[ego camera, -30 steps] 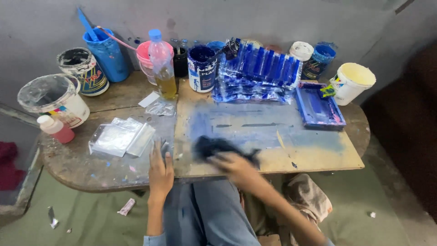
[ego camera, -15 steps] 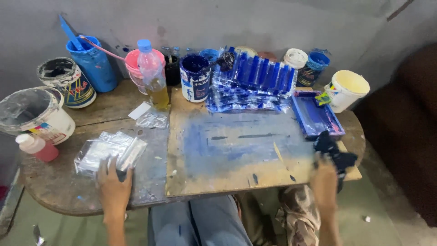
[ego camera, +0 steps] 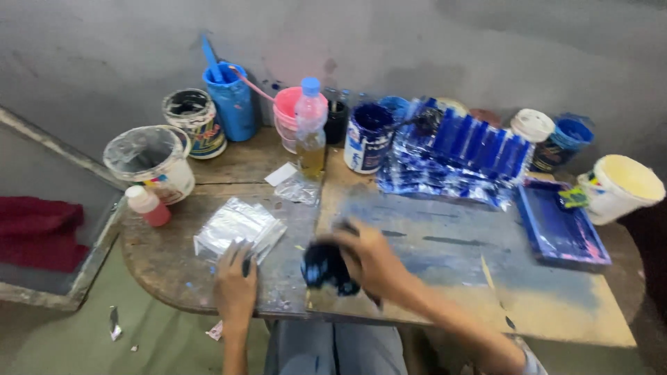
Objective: Preparing a printing tray with ink and organizing plastic bags for a screen printing process.
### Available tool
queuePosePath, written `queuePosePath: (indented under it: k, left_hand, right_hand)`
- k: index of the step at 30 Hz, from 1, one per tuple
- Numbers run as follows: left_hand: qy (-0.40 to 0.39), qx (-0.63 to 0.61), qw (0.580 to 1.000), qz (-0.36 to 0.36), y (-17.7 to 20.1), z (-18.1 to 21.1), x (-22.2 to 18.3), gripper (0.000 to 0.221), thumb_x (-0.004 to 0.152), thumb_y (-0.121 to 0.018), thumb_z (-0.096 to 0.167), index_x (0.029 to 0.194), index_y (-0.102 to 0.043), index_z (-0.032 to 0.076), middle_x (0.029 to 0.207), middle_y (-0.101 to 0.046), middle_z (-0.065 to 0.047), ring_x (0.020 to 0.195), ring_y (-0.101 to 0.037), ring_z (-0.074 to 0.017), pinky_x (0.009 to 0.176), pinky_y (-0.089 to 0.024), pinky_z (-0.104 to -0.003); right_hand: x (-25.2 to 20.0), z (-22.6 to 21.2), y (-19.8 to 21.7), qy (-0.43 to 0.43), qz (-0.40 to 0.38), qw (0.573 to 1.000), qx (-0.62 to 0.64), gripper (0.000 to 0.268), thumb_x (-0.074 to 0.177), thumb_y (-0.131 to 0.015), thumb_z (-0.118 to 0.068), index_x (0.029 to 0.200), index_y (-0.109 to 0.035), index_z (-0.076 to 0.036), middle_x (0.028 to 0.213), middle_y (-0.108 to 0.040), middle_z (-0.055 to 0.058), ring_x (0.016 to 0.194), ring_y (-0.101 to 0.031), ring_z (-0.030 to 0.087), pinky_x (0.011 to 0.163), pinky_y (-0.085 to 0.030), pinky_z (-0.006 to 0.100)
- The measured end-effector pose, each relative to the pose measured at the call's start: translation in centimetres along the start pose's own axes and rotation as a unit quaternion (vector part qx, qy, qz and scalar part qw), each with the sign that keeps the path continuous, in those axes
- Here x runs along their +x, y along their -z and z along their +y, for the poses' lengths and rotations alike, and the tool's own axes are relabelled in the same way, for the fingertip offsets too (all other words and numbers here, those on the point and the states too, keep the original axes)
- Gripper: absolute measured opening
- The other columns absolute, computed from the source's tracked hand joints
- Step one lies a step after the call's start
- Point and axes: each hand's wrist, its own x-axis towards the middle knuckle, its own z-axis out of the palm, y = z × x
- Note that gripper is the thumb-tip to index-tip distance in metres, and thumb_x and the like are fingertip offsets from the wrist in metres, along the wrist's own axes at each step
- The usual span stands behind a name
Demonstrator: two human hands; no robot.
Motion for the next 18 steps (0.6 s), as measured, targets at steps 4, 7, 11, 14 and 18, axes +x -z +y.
queuePosePath:
  k: [4, 7, 11, 14, 18]
  left_hand:
    - [-0.011, -0.045, 0.999, 0.004, 0.4, 0.4, 0.3, 0.033, 0.092, -0.067, 0.01, 0.124, -0.072, 0.011, 0.134, -0.067, -0.011, 0.131, -0.058, -0.0288, 0.11, -0.046, -0.042]
    - [-0.02, -0.049, 0.999, 0.01, 0.8, 0.6, 0.1, 0.03, 0.094, -0.066, 0.009, 0.123, -0.073, 0.01, 0.13, -0.07, -0.008, 0.13, -0.059, -0.027, 0.111, -0.047, -0.042]
    - [-0.029, -0.044, 0.999, 0.012, 1.1, 0.9, 0.2, 0.03, 0.094, -0.068, 0.013, 0.123, -0.073, 0.01, 0.128, -0.072, -0.008, 0.129, -0.061, -0.0261, 0.115, -0.043, -0.047]
    - [-0.033, -0.042, 0.998, 0.014, 0.6, 0.4, 0.0, 0.033, 0.092, -0.069, 0.011, 0.124, -0.074, 0.015, 0.132, -0.07, -0.009, 0.128, -0.062, -0.0261, 0.116, -0.043, -0.045]
    - [-0.044, -0.058, 0.997, 0.02, 0.8, 0.7, 0.2, 0.029, 0.091, -0.07, 0.007, 0.119, -0.076, 0.011, 0.126, -0.072, -0.008, 0.128, -0.062, -0.0254, 0.114, -0.044, -0.046]
  right_hand:
    - [10.8, -0.7, 1.0, 0.079, 0.14, 0.982, -0.095, 0.031, 0.093, -0.052, -0.001, 0.121, -0.061, -0.012, 0.11, -0.058, 0.019, 0.099, -0.059, 0.037, 0.083, -0.048, 0.047]
    - [17.0, 0.9, -0.5, 0.081, 0.176, 0.971, -0.138, 0.026, 0.097, -0.052, -0.013, 0.122, -0.056, -0.01, 0.101, -0.052, 0.018, 0.091, -0.054, 0.036, 0.082, -0.045, 0.046]
    - [21.9, 7.3, -4.9, 0.03, 0.113, 0.975, -0.191, 0.037, 0.099, -0.052, -0.033, 0.127, -0.053, -0.01, 0.11, -0.052, 0.021, 0.104, -0.052, 0.038, 0.085, -0.045, 0.051]
    - [21.6, 9.9, -7.8, -0.055, -0.048, 0.969, -0.236, 0.056, 0.104, -0.041, -0.044, 0.153, -0.043, -0.017, 0.16, -0.025, 0.032, 0.15, -0.014, 0.05, 0.114, -0.017, 0.074]
    - [20.9, 12.5, -11.3, 0.109, -0.027, 0.956, -0.271, 0.052, 0.087, -0.07, -0.022, 0.137, -0.06, -0.013, 0.161, -0.03, 0.025, 0.146, -0.033, 0.048, 0.108, -0.036, 0.066]
